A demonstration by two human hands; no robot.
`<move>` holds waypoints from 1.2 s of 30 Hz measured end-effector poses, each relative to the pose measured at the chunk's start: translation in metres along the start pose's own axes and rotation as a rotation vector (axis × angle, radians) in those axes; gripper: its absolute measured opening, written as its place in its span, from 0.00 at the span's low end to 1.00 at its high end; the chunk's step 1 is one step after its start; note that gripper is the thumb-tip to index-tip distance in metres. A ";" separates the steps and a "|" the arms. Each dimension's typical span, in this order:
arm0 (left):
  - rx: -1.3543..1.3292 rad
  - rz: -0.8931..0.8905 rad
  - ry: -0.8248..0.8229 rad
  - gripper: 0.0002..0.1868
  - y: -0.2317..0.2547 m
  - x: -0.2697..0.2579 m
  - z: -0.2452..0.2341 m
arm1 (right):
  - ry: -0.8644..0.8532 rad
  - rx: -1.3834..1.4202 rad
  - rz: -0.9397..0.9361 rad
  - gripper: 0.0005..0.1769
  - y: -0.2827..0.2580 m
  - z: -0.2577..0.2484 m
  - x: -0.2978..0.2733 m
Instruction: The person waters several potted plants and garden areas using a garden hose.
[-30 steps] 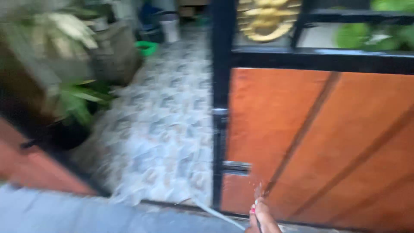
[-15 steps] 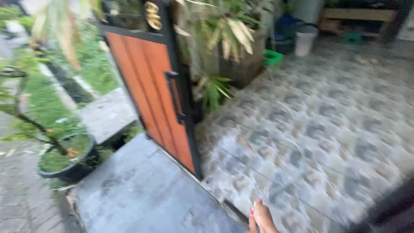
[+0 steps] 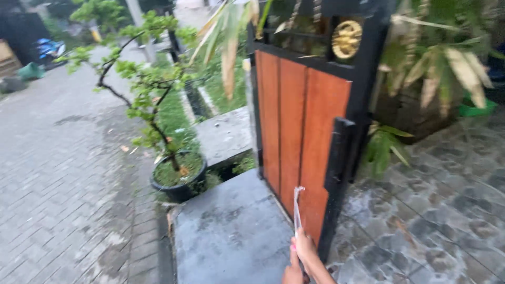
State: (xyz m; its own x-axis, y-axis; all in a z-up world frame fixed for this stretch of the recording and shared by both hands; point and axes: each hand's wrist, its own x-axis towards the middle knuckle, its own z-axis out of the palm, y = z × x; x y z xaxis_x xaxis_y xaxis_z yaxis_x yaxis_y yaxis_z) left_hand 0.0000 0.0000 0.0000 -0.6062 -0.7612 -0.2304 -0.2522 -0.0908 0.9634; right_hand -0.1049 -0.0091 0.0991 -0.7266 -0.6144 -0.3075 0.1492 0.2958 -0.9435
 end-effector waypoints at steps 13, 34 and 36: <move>-0.406 -0.294 0.257 0.46 0.254 -0.063 -0.220 | -0.385 -0.175 -0.110 0.37 -0.187 0.211 -0.022; -0.528 -0.229 0.495 0.46 0.315 0.130 -0.390 | -0.657 -0.193 -0.179 0.38 -0.308 0.446 0.150; -0.550 -0.231 0.513 0.46 0.318 0.156 -0.409 | -0.687 -0.180 -0.150 0.38 -0.307 0.477 0.173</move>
State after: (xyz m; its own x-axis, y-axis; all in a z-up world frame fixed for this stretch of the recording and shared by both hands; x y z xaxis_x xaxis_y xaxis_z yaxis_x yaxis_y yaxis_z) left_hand 0.1338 -0.4099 0.3270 -0.1260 -0.8733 -0.4706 0.1614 -0.4861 0.8589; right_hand 0.0433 -0.5552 0.2765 -0.1363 -0.9610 -0.2405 -0.0742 0.2520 -0.9649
